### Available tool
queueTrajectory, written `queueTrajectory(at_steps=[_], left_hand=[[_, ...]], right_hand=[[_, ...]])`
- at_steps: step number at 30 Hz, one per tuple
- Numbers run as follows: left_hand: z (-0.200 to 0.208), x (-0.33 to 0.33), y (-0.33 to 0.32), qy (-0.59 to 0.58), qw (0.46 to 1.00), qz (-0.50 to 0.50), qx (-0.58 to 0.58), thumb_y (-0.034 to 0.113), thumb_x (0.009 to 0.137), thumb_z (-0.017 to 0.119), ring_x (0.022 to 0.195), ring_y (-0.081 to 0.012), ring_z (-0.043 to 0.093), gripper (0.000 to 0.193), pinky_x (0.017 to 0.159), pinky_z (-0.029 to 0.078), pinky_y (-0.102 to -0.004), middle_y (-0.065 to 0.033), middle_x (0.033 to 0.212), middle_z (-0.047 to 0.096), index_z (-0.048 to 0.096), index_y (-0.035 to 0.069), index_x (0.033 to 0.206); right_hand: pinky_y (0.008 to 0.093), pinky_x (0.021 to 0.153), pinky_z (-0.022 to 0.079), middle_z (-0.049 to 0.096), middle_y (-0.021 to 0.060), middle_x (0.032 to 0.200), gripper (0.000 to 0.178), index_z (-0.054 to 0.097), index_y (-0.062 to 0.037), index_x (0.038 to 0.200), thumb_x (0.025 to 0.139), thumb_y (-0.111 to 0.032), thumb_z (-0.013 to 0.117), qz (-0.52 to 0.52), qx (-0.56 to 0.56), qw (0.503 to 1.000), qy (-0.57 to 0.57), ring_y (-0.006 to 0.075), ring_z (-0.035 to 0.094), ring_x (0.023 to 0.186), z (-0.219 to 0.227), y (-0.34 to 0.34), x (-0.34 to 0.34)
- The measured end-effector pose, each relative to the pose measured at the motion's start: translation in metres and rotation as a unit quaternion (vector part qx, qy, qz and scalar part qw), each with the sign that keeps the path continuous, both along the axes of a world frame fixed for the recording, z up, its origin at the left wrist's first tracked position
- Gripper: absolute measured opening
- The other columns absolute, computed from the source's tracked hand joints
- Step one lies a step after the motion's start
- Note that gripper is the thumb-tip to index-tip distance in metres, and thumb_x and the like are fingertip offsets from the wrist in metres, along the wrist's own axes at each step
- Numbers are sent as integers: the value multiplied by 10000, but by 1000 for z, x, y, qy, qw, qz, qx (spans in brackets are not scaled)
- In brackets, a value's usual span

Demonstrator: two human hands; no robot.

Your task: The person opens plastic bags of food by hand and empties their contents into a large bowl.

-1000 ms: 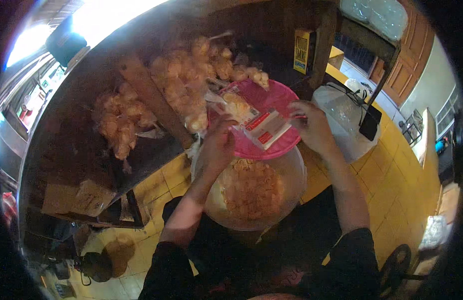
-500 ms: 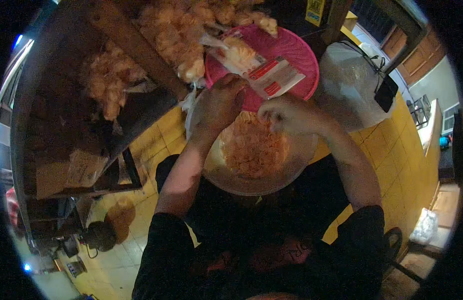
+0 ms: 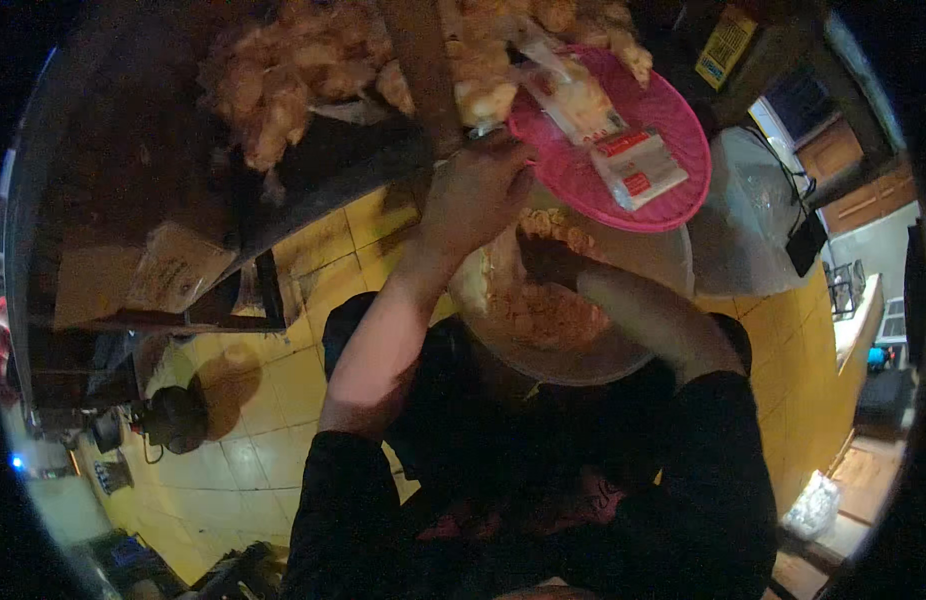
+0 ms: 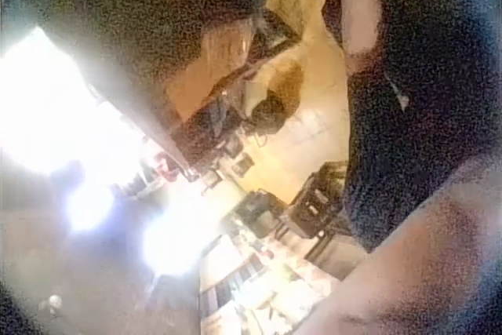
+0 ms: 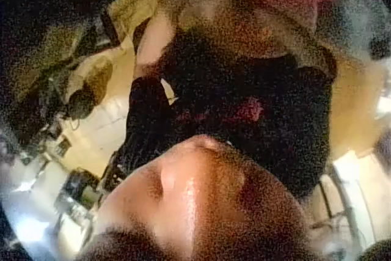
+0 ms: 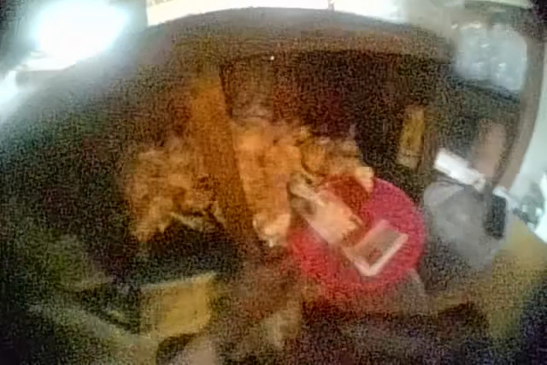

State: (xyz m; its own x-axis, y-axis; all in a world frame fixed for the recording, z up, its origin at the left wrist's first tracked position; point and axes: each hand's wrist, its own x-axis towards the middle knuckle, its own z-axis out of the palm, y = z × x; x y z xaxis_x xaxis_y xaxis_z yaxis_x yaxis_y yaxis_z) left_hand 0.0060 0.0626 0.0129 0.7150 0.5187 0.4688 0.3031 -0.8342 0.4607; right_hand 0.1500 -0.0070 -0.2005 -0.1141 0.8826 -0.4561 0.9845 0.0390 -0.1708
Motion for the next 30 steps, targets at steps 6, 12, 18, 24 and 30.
queueTrajectory(at_steps=[6, 12, 18, 24, 30], left_hand=[[-5, -16, 1, -16, 1000, 6, 2, 179, 855, 589, 870, -337, 621, 167, 760, 503, -433, -141, 922, 627, 621, 63, 971], [-4, -23, 7, 24, 999, 17, -13, 175, 851, 590, 858, -350, 635, 202, 747, 521, -435, -149, 961, 640, 621, 75, 1024], [2, -41, 6, -46, 992, 47, -107, 158, 897, 559, 873, -317, 657, 282, 749, 522, -408, -156, 991, 659, 571, 88, 1170], [-34, -51, 14, -171, 916, -82, -354, 317, 946, 535, 792, -194, 641, 330, 734, 494, -327, -95, 902, 659, 590, 33, 1106], [2, -38, -26, 1, 816, -39, -576, 538, 942, 441, 776, -119, 599, 526, 715, 455, -245, -41, 832, 641, 653, 56, 939]], right_hand=[[427, 813, 489, 565, 241, 1149, 467, 468, 82, 1215, 860, -203, 573, -13, 53, 998, -26, 309, 587, 1020, -6, 30, -16], [398, 749, 499, 618, 207, 1028, 280, 525, 30, 1094, 884, -155, 525, 23, 57, 998, -24, 285, 628, 914, 14, 17, 0], [392, 800, 494, 634, 167, 993, 251, 535, 3, 1111, 894, -120, 506, 29, -43, 998, 30, 285, 635, 916, 163, -11, -10], [363, 939, 442, 597, 112, 1139, 463, 468, -36, 1294, 854, -111, 592, 49, 70, 901, 426, 226, 581, 1047, 193, -38, 28], [341, 757, 477, 624, 45, 888, 264, 562, -18, 1014, 768, -56, 649, -16, 157, 832, 531, 125, 576, 838, 207, -53, 35]])
